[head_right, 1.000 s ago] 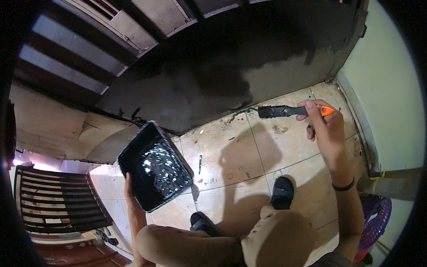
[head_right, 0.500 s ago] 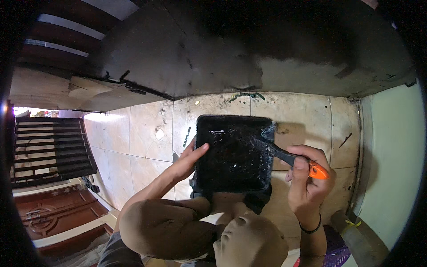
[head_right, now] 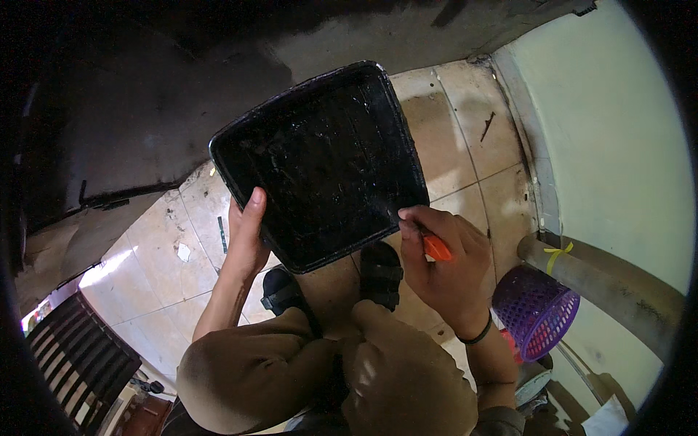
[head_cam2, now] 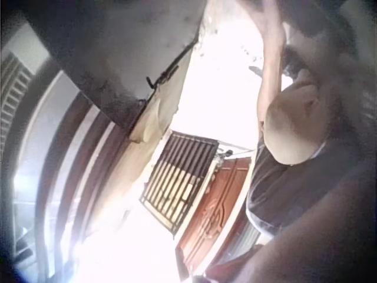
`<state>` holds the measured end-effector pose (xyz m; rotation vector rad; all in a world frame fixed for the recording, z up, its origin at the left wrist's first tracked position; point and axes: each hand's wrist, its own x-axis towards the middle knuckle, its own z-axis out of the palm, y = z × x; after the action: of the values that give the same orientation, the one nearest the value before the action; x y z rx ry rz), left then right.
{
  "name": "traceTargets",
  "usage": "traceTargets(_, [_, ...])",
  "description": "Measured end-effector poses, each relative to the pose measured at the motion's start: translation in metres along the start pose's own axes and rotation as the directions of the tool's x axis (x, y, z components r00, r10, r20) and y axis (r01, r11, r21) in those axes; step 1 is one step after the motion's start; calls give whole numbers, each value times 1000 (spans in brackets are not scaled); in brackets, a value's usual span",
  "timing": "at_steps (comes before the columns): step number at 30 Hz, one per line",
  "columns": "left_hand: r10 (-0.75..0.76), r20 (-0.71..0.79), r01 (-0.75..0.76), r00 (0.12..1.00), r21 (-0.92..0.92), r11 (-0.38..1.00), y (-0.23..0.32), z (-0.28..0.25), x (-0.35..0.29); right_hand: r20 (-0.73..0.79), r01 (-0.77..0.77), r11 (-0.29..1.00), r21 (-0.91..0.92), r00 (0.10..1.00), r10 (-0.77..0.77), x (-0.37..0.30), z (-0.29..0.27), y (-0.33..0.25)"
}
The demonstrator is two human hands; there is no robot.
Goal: The person paints the lower surface of a black metal gate using a paintbrush dipped into a small container of black paint.
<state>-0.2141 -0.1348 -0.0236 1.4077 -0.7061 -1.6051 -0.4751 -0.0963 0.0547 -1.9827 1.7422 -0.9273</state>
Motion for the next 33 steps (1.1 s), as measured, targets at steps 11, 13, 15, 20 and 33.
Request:
traceTargets(11, [231,9,-232,973,39,972,16,-15,-11,163,-39,939,341,986,-19,0,39,-44])
traceTargets(13, [288,-1,-288,958,25,957,20,-12,-14,147,-14,947,322,988,-36,0,45,-42])
traceTargets(15, [308,-35,-304,951,89,949,19,-18,-17,77,-96,884,457,995,68,-7,52,-38])
traceTargets(20, [325,-113,-312,939,121,943,15,-25,-24,94,-11,963,270,995,-15,6,46,-28])
traceTargets(33, [281,-163,-272,946,77,959,6,-23,-25,-91,-188,924,332,969,230,-5,46,3])
